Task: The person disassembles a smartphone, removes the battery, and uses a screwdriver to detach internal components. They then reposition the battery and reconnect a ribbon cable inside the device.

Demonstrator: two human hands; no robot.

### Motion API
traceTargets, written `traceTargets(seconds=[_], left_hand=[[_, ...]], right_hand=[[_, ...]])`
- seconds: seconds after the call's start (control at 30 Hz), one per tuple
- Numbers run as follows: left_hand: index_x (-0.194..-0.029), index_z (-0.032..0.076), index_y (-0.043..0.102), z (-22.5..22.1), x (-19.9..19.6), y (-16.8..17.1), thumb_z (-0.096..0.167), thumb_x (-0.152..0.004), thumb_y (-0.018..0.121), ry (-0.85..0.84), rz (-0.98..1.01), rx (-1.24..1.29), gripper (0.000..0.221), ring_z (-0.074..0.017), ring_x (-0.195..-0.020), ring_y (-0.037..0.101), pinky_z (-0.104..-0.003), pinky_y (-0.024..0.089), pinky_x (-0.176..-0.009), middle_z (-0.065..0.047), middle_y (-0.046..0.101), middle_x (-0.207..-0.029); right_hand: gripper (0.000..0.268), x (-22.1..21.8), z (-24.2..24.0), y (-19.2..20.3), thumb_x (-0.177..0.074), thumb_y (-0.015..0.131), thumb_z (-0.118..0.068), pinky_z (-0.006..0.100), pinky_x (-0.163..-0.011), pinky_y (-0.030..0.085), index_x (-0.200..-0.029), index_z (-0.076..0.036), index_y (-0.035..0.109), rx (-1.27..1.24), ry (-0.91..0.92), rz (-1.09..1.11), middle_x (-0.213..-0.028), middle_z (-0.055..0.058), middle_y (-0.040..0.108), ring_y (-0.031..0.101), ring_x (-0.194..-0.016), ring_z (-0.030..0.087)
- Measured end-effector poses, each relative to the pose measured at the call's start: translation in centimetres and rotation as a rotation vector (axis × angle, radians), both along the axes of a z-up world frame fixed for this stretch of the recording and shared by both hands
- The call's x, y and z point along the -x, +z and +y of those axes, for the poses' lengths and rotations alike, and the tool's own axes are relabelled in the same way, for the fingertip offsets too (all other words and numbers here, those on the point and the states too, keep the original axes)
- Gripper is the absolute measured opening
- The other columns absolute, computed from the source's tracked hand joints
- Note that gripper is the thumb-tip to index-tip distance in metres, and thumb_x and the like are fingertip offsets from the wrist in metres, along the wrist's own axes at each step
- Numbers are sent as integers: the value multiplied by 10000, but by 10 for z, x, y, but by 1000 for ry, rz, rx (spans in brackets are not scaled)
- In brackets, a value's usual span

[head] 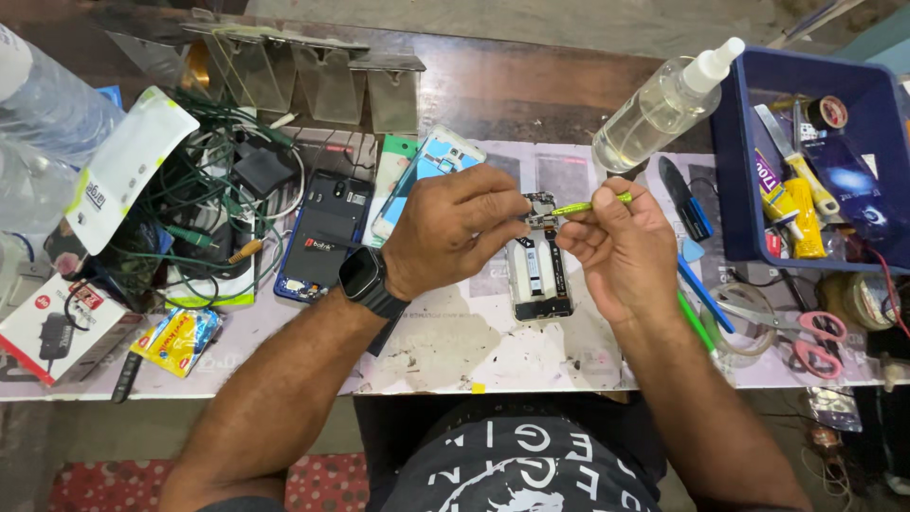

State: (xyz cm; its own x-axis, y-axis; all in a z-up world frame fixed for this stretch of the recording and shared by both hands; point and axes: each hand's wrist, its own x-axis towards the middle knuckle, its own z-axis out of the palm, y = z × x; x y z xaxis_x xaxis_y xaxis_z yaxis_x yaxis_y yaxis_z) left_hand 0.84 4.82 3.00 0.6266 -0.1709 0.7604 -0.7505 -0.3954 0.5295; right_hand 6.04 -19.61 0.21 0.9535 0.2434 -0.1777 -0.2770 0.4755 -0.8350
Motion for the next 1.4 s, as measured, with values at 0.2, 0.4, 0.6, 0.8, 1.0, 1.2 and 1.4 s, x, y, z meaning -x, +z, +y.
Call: traceTargets(seconds=[0.2,0.4,0.6,0.8,1.0,1.2,1.4], left_hand=[[-1009,40,687,0,0,-1,73,-883,829,34,15,-20,193,-238,-802,703,-337,564,-687,-91,689,-974],[-987,47,685,-1,-1,-1,69,-875,824,14,36,-13,180,-238,-791,699,-336,558,-680,-86,692,-953],[-977,47,684,-4,-1,-3,35,-873,802,10,27,-14,157,-240,-778,689,-343,551,-678,-79,684,-937],[-970,51,686,-4,0,-3,35,-877,784,5,51,-19,135,-241,-768,687,-345,549,-670,-73,671,-943],[-955,49,689,-4,2,-2,37,-864,771,0,74,-12,123,-233,-773,687,-342,549,-667,-68,663,-951],[-940,55,684,-4,2,-2,43,-863,760,4,79,-18,109,-236,-772,679,-348,547,-670,-61,652,-938],[-923,63,682,-8,3,-4,51,-860,767,23,86,-27,107,-237,-765,677,-350,543,-661,-55,655,-940]], right_hand=[[223,-1,1,-5,-1043,644,-132,388,-719,632,-1228,-81,530,-18,7,-2,-904,139,704,733,-765,233],[232,0,2,-6,-1036,660,-125,388,-724,637,-1223,-77,531,-28,6,-1,-903,133,700,733,-762,234],[222,1,2,-7,-1028,664,-122,387,-720,635,-1206,-74,540,-31,11,3,-902,137,703,732,-760,236],[209,1,3,-9,-1033,659,-122,387,-719,633,-1201,-71,546,-38,22,6,-905,142,705,731,-762,235],[228,5,7,-4,-1043,647,-107,390,-729,634,-1228,-63,521,-32,-3,-20,-922,151,706,729,-764,236],[339,13,0,13,-1094,595,-52,409,-803,656,-1360,-55,385,72,-146,-442,-1016,192,708,736,-837,250],[331,36,-7,10,-1193,610,-32,325,-909,611,-1390,-66,345,281,-203,-786,-1089,238,714,726,-955,224]])
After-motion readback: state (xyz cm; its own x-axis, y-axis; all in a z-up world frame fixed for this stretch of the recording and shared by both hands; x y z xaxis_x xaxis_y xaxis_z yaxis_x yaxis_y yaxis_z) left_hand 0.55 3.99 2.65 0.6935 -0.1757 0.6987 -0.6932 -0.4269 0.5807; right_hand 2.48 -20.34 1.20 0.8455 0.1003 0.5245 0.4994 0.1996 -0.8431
